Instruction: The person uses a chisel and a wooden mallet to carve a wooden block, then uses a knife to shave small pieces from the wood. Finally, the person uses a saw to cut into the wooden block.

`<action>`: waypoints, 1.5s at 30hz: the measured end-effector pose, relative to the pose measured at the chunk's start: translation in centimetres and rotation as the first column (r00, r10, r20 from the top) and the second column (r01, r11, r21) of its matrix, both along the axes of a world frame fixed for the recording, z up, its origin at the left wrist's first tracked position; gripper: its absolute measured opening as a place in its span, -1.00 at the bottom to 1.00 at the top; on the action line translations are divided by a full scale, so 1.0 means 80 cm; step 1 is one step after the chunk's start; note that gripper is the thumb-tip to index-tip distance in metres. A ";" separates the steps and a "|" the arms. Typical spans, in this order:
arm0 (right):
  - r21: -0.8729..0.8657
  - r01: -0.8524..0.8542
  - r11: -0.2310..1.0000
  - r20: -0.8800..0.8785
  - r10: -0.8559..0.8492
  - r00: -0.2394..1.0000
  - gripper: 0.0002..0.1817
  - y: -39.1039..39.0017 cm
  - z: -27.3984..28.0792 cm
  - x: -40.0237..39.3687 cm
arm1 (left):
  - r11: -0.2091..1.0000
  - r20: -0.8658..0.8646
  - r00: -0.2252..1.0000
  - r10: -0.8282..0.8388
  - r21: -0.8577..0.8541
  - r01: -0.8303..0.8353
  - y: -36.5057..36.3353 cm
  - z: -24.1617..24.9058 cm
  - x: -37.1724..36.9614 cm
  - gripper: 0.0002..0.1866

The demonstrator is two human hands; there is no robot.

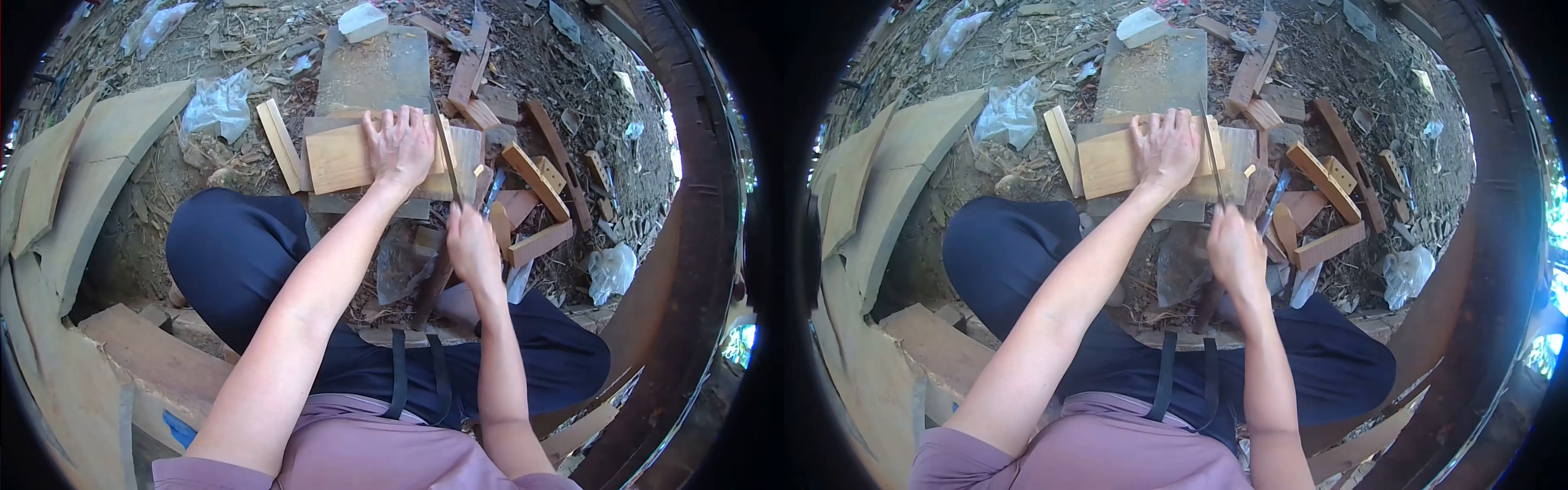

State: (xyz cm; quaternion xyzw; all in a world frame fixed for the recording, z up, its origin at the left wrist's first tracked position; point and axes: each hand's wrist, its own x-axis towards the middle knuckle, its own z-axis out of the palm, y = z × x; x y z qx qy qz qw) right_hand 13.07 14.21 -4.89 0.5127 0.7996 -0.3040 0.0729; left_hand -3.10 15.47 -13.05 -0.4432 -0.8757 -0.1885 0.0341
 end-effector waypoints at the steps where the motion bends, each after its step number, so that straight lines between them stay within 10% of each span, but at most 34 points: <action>1: 0.059 -0.022 0.998 -0.043 0.025 0.999 -0.56 0.022 -0.014 -0.018 | 1.000 0.003 1.000 -0.002 -0.002 0.002 0.000 0.000 0.000 -0.70; 45: 0.033 0.032 0.999 -0.052 -0.030 0.998 -0.62 -0.028 -0.015 0.019 | 0.999 0.016 1.000 0.007 0.031 -0.008 0.002 -0.002 -0.002 -0.70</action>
